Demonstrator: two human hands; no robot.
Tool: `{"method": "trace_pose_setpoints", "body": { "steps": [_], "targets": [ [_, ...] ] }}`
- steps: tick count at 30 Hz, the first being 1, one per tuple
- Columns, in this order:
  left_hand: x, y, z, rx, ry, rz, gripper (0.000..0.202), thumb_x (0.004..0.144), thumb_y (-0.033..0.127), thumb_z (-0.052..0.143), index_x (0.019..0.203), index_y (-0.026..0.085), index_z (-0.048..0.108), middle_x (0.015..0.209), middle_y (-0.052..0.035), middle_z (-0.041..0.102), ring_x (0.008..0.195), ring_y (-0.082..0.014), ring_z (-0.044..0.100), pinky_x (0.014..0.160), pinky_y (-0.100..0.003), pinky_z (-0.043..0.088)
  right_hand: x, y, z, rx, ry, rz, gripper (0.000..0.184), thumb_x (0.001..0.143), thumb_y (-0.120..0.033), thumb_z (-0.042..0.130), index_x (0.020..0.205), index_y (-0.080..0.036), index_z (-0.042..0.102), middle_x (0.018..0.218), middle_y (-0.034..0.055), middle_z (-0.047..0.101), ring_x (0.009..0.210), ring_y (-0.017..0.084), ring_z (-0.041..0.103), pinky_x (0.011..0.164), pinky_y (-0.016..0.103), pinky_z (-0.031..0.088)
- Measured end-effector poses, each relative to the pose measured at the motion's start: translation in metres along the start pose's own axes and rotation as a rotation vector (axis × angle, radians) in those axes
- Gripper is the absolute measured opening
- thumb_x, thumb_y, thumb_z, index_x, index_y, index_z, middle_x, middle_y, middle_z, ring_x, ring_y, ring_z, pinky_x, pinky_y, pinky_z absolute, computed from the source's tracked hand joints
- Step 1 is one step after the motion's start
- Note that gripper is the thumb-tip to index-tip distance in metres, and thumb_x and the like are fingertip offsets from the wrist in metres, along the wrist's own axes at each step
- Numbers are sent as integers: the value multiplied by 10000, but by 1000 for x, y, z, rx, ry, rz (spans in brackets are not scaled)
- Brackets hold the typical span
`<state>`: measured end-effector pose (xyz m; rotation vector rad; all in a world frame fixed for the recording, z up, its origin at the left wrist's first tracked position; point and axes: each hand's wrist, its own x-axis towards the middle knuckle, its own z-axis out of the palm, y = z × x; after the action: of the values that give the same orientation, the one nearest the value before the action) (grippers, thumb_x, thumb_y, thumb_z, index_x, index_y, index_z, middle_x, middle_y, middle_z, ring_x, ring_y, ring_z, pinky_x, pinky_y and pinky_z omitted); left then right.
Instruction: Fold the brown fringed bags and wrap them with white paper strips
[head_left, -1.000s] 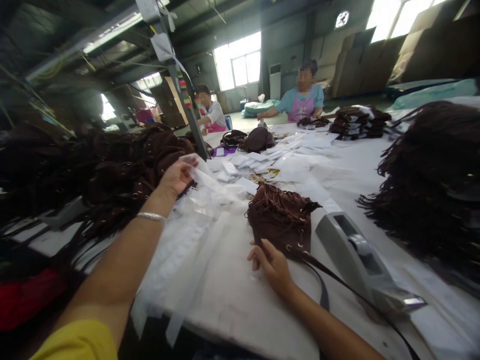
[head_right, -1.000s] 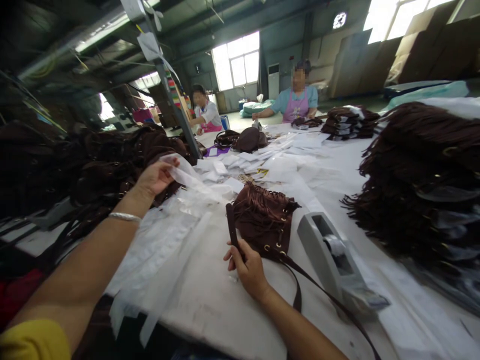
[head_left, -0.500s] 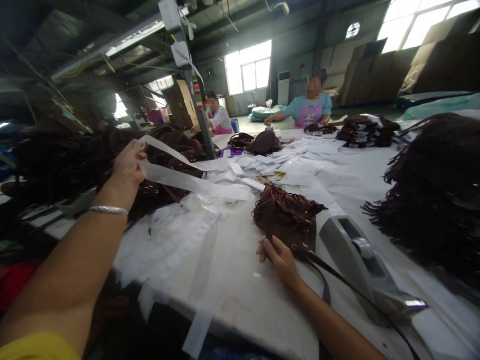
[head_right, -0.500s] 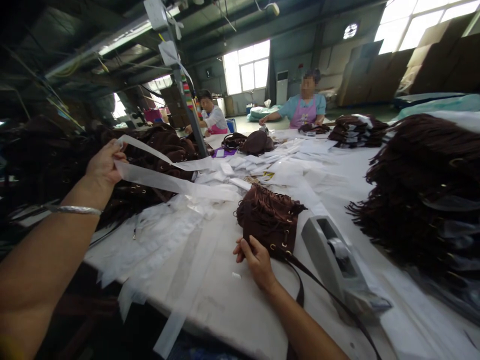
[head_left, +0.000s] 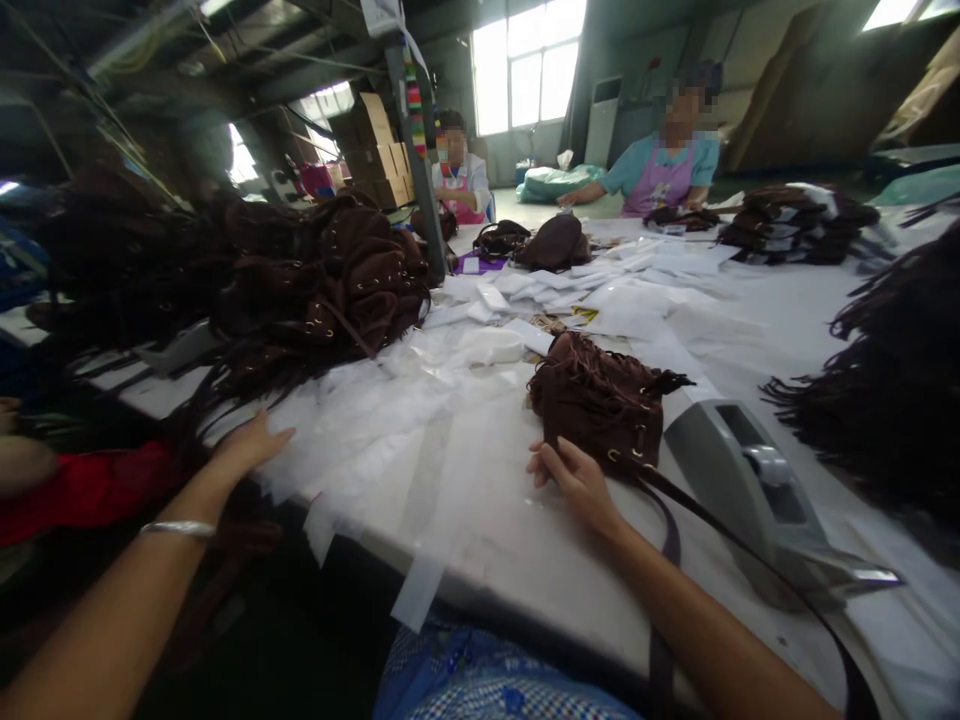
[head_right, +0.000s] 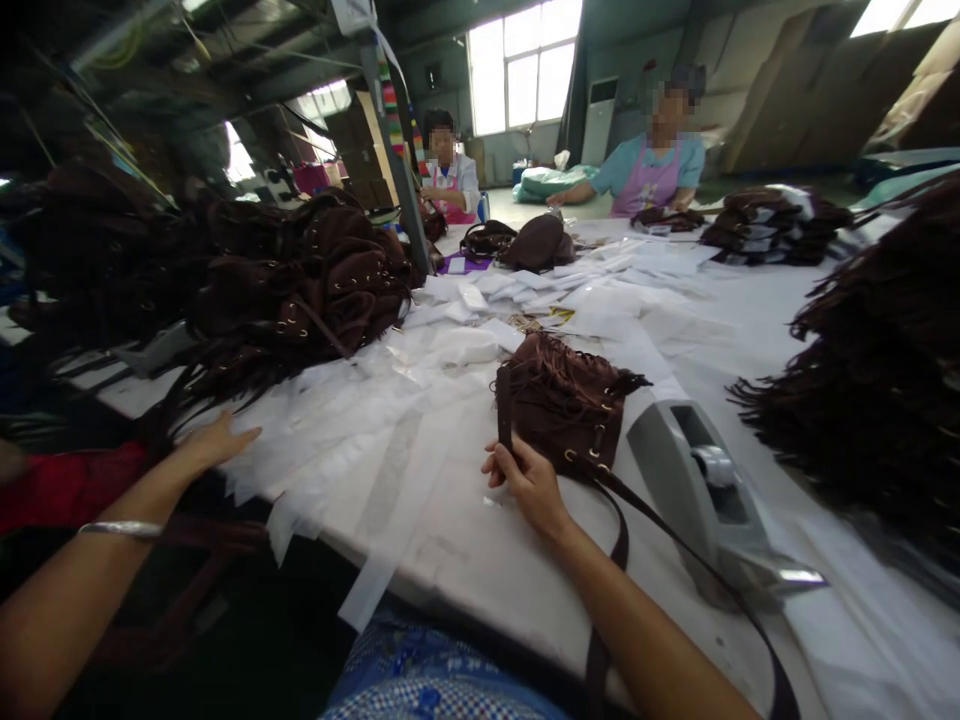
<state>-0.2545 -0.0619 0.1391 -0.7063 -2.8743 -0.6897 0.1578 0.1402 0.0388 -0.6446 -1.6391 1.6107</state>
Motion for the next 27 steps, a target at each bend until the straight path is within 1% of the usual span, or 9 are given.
{"method": "trace_pose_setpoints", "body": {
  "steps": [3, 6, 8, 11, 14, 17, 22, 24, 27],
  "targets": [
    [-35, 20, 13, 131, -109, 80, 238, 838, 347, 648, 950, 138, 666, 874, -107, 703, 1013, -369, 608, 865, -437, 433, 0, 2, 1, -35, -22, 2, 355, 908, -518, 560, 952, -172, 625, 758, 26, 666, 601, 128, 595, 595, 263, 501],
    [-97, 60, 47, 108, -232, 265, 319, 890, 507, 551, 1057, 261, 668, 895, -42, 713, 912, -269, 650, 789, -329, 456, 0, 4, 1, -57, -37, -6, 343, 909, -508, 560, 950, -174, 626, 746, 26, 667, 602, 134, 599, 594, 271, 508],
    [-142, 84, 76, -2, -441, 503, 391, 854, 552, 587, 1105, 257, 643, 981, -40, 708, 870, -234, 659, 741, -302, 481, 0, 6, 1, -66, -38, -10, 336, 915, -499, 553, 952, -173, 624, 749, 27, 666, 608, 135, 602, 598, 274, 512],
    [-187, 103, 110, -115, -394, 637, 516, 780, 486, 699, 1209, 220, 594, 1178, -90, 650, 1087, -275, 595, 893, -361, 486, 0, 6, 0, -76, -48, -12, 317, 928, -475, 543, 959, -170, 622, 764, 26, 666, 611, 128, 607, 599, 265, 506],
    [-194, 101, 123, -328, -403, 536, 466, 794, 342, 685, 1232, 215, 590, 1221, -95, 639, 1161, -293, 559, 1029, -430, 415, 0, 4, -1, -72, -60, -6, 311, 925, -467, 551, 953, -166, 625, 755, 24, 665, 608, 125, 607, 597, 259, 503],
    [-182, 92, 118, -458, -471, 394, 421, 794, 311, 663, 1202, 214, 618, 1203, -95, 663, 1129, -305, 599, 1020, -446, 429, 0, 2, -2, -64, -59, 5, 323, 916, -478, 562, 935, -163, 628, 743, 24, 668, 604, 126, 607, 597, 259, 508],
    [-174, 70, 89, -649, -610, 156, 397, 857, 479, 587, 1084, 161, 657, 931, -77, 714, 733, -186, 673, 597, -254, 525, 0, 4, -4, -59, -71, -4, 331, 929, -482, 544, 944, -163, 631, 752, 31, 670, 612, 131, 610, 602, 261, 509],
    [-175, 50, 75, -804, -554, -57, 432, 802, 537, 644, 1004, 155, 662, 786, -27, 670, 507, -93, 543, 434, -179, 393, 0, 6, -5, -58, -68, -7, 334, 932, -484, 540, 949, -163, 631, 761, 37, 672, 620, 136, 611, 607, 265, 512],
    [-171, -5, 53, -891, -248, -271, 482, 703, 569, 717, 936, 154, 640, 620, 48, 537, 399, -43, 364, 380, -163, 262, 1, 7, -6, -65, -66, 0, 337, 935, -484, 538, 960, -160, 630, 769, 42, 673, 627, 141, 612, 612, 269, 511]
  ]
}}
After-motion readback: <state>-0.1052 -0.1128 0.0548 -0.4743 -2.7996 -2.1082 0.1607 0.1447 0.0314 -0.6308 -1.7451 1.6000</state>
